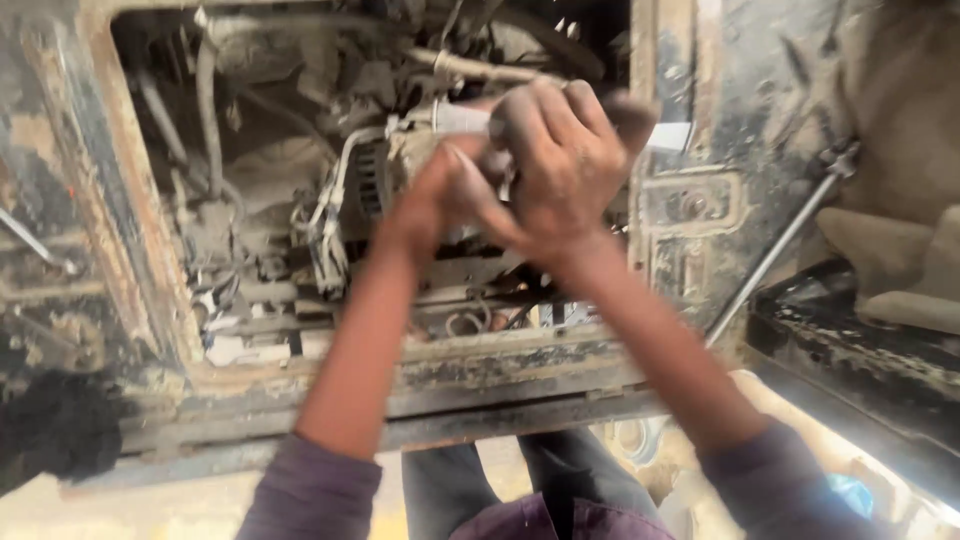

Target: Repair or maintain the vehicle engine through an interior floor hatch using wrenches.

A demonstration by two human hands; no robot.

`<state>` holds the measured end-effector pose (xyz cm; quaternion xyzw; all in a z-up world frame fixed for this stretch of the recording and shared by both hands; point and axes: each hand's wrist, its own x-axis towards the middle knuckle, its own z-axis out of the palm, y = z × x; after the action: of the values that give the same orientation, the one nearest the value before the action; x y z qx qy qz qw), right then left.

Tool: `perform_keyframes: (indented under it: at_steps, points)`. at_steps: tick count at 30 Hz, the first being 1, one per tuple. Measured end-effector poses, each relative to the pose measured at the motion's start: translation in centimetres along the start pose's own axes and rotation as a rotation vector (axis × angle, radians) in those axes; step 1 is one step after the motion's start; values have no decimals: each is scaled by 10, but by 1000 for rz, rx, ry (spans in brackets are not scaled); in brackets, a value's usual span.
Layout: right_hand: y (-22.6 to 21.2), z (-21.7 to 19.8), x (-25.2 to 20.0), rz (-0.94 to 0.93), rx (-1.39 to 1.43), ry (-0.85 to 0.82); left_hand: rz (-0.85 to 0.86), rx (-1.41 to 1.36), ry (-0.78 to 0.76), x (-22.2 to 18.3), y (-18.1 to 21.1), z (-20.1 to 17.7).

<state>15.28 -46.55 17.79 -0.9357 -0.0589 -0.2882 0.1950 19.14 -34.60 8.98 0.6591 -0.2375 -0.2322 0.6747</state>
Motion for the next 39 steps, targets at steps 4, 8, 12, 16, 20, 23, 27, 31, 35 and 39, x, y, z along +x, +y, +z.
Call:
perform_keyframes:
  at_steps: [4, 8, 12, 16, 20, 23, 27, 31, 35, 39]
  points:
    - [53, -14, 28, -443, 156, -229, -20, -129, 126, 6, 42, -53]
    - [61, -29, 33, -568, 367, -604, -159, -356, 126, 16, 37, -6]
    - [17, -56, -1, -27, 78, -496, -237, -604, 109, 41, 5, 27]
    - [3, -49, -2, 247, -86, -300, -98, -481, 131, 33, -21, 49]
    - [19, -34, 13, 501, 345, -404, 58, -568, 225, 29, -13, 35]
    - [42, -50, 44, 421, 457, -932, 209, -513, 254, 3, -37, 37]
    - [41, -63, 98, -152, -101, -1586, 108, -209, 138, -6, -12, 31]
    - [36, -66, 63, -544, -412, -1289, 125, -172, 103, -1, 5, 30]
    - [-16, -54, 8, -267, -328, -555, 7, 65, 202, 1, -1, 40]
    - [-38, -18, 1, 122, 96, -94, 298, 250, 392, -9, -18, 48]
